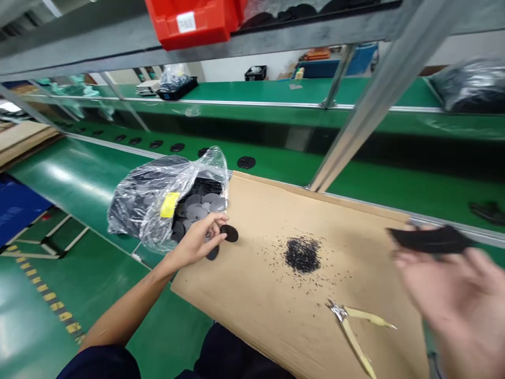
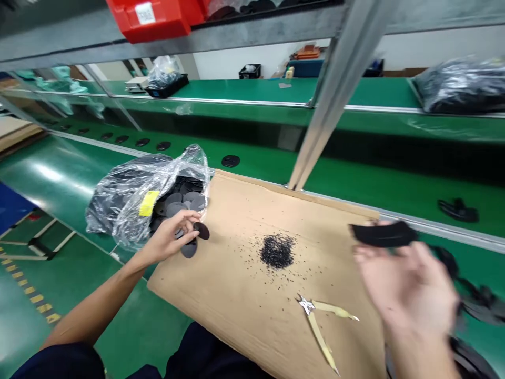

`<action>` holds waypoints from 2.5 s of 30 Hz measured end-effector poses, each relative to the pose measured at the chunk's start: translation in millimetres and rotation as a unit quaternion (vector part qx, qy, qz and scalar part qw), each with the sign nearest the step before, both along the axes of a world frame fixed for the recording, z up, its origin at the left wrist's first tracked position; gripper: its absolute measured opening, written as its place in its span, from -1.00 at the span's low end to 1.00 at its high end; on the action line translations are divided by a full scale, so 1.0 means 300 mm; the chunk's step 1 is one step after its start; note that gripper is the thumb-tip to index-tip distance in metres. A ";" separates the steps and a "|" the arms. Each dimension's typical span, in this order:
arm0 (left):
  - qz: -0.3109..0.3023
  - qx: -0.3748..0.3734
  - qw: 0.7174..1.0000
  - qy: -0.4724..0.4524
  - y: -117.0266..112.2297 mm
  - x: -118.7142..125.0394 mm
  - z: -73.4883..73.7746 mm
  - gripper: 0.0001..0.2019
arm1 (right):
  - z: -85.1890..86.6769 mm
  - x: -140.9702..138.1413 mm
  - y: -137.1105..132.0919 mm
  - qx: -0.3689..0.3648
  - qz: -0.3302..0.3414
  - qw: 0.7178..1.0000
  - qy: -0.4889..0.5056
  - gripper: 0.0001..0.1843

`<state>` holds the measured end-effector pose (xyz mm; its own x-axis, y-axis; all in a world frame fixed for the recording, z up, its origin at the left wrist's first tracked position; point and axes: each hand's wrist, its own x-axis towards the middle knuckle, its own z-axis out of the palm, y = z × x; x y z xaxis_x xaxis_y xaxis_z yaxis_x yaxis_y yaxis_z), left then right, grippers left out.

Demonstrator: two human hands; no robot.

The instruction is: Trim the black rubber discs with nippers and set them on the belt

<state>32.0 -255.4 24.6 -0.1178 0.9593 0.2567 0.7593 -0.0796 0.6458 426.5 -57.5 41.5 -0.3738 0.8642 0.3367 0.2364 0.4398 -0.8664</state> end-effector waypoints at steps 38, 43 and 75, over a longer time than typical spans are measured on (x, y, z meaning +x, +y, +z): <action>-0.173 0.066 0.962 -0.201 0.087 0.493 -0.067 -0.55 | -0.108 -0.182 -0.465 -0.254 0.025 0.963 0.087 -0.70; -0.185 0.083 0.962 -0.181 0.094 0.507 -0.030 -0.80 | -0.114 -0.178 -0.469 -0.132 0.057 0.987 0.068 -0.90; -0.219 0.045 0.956 -0.188 0.079 0.488 -0.006 -0.67 | -0.047 -0.145 -0.415 -0.053 0.128 0.990 -0.020 -0.79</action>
<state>178.3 -231.6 22.7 0.1899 0.9135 0.3597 0.3552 -0.4055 0.8423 383.0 -182.0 27.2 -0.5965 0.7693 0.2288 0.1641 0.3960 -0.9035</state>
